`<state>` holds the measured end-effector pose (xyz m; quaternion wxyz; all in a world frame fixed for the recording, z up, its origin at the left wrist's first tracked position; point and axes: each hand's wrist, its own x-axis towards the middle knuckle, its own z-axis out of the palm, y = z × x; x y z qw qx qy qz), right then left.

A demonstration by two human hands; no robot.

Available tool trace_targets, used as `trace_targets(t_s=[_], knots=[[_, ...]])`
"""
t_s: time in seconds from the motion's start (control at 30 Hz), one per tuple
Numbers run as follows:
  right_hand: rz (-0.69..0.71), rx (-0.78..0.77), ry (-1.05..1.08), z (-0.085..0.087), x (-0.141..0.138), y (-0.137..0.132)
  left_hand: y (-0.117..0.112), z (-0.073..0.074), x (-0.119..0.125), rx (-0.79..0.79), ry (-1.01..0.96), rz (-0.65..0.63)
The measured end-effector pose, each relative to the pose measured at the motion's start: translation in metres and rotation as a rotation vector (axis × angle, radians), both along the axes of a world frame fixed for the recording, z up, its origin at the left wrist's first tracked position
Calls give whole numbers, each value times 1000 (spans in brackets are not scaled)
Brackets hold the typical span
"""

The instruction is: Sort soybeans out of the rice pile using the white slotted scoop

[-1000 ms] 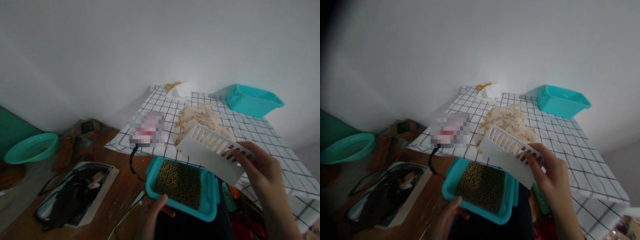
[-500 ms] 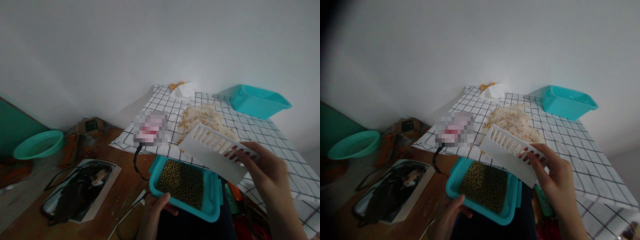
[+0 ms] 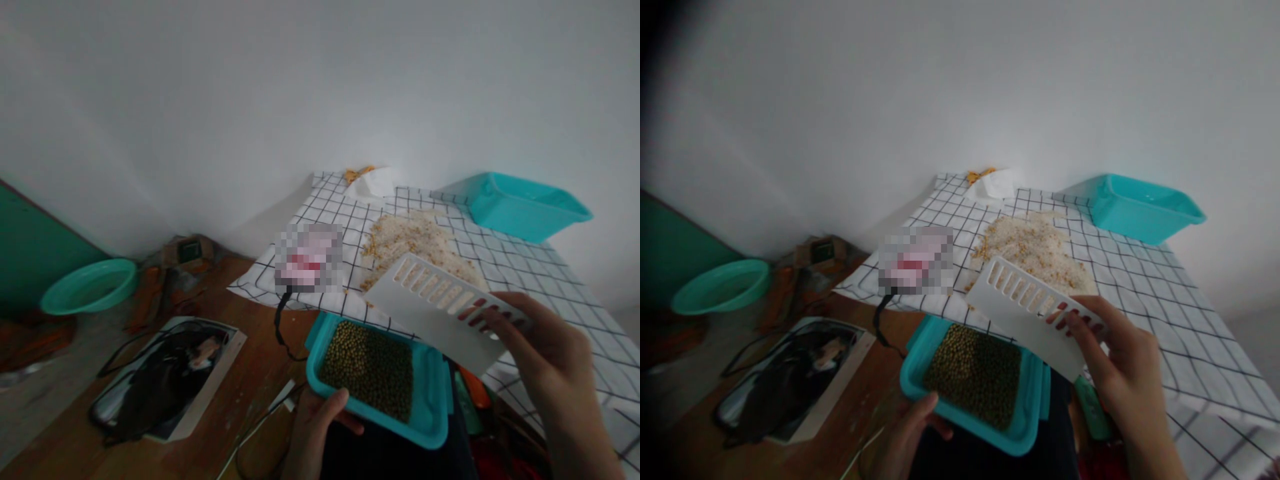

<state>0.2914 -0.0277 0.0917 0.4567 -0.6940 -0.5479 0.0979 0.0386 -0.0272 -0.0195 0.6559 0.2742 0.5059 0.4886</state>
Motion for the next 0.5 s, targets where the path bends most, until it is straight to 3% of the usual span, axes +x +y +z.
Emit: trace_targets(t_s=[0.13,0.27,0.4,0.5], knots=[[3,-9,7,-1,0,-1,2,5,-2,-2,-4,-5],[-19,-4,-1,1,-1,-1,5,12,-6,-53,-54,-122],[-68,14,10,4,-3,1,1,11,-4,-19,-10,5],[-36,7,-21,3,-1,1,0,4,0,1,-17,11]])
